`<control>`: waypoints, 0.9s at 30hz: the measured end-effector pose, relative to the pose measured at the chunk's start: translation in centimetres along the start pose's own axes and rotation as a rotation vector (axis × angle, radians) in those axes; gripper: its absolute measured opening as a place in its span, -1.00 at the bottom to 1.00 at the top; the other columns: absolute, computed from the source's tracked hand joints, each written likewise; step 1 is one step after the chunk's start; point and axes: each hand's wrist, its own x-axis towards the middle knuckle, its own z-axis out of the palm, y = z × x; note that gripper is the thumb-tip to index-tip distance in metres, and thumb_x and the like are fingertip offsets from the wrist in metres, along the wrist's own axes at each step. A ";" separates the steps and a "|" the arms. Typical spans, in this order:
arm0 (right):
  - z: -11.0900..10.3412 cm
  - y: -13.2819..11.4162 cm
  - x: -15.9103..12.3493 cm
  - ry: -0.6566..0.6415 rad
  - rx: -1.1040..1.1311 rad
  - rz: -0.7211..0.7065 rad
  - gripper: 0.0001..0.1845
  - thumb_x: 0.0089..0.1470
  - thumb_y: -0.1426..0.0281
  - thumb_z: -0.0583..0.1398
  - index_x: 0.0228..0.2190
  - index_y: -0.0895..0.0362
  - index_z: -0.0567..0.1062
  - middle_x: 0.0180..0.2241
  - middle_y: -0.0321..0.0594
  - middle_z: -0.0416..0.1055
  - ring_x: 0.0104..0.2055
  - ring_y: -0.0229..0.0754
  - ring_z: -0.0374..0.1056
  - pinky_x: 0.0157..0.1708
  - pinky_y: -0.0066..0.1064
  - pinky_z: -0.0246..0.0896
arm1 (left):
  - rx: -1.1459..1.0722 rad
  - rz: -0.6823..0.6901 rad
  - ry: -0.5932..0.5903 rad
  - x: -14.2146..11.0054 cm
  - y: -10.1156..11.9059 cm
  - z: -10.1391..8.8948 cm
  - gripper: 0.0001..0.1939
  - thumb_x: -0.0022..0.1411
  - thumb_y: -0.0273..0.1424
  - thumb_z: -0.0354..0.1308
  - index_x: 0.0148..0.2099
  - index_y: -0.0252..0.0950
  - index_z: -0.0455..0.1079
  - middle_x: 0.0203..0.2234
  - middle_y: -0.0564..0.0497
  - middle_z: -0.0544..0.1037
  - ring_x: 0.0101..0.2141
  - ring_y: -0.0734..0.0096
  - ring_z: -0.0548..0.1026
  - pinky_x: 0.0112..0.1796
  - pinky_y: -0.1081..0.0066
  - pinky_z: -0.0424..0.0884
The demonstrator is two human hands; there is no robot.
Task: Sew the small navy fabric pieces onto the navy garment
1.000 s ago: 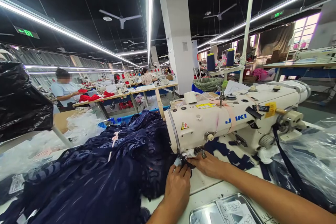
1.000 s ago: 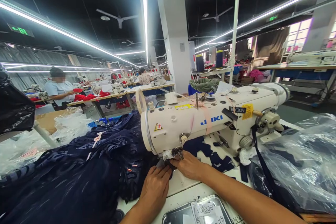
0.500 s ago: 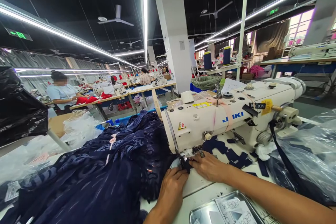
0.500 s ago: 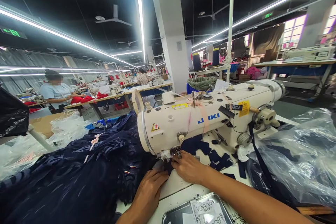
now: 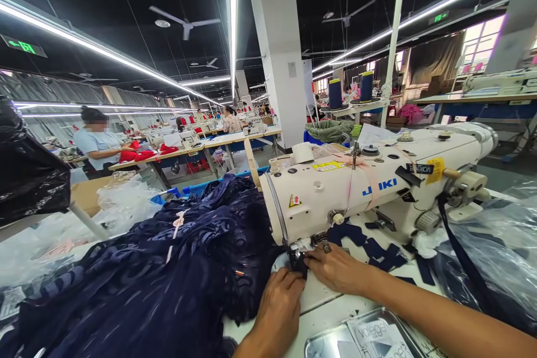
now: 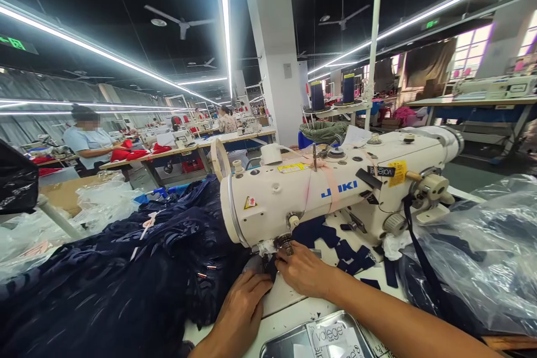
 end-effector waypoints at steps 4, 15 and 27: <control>-0.1 -0.2 -0.3 -0.002 0.053 -0.001 -0.75 0.04 0.54 0.01 -0.30 0.24 0.45 -0.25 -0.01 0.40 -0.29 -0.09 0.32 -0.25 -0.27 0.18 | -0.012 -0.021 -0.019 -0.2 0.5 -0.5 -0.60 -0.07 -0.71 -0.11 -0.25 -0.29 0.39 -0.29 -0.05 0.50 -0.26 0.23 0.40 -0.23 0.22 0.38; -0.2 -1.1 -0.4 0.021 0.199 0.067 -0.75 0.05 0.49 0.05 -0.21 0.16 0.43 -0.27 -0.12 0.34 -0.24 -0.11 0.25 -0.24 -0.30 0.16 | 0.098 -0.047 -0.061 -0.1 -0.9 -0.5 -0.58 -0.06 -0.68 -0.04 -0.13 -0.29 0.36 -0.29 -0.05 0.48 -0.27 0.22 0.34 -0.26 0.19 0.29; -0.4 -1.1 -0.3 0.051 0.192 0.041 -0.75 0.08 0.50 0.02 -0.22 0.18 0.43 -0.32 -0.14 0.34 -0.30 -0.14 0.25 -0.26 -0.31 0.17 | 0.109 -0.048 -0.101 -0.2 -1.0 -0.5 -0.52 -0.05 -0.73 -0.07 -0.08 -0.30 0.32 -0.20 -0.09 0.41 -0.18 0.18 0.30 -0.16 0.09 0.24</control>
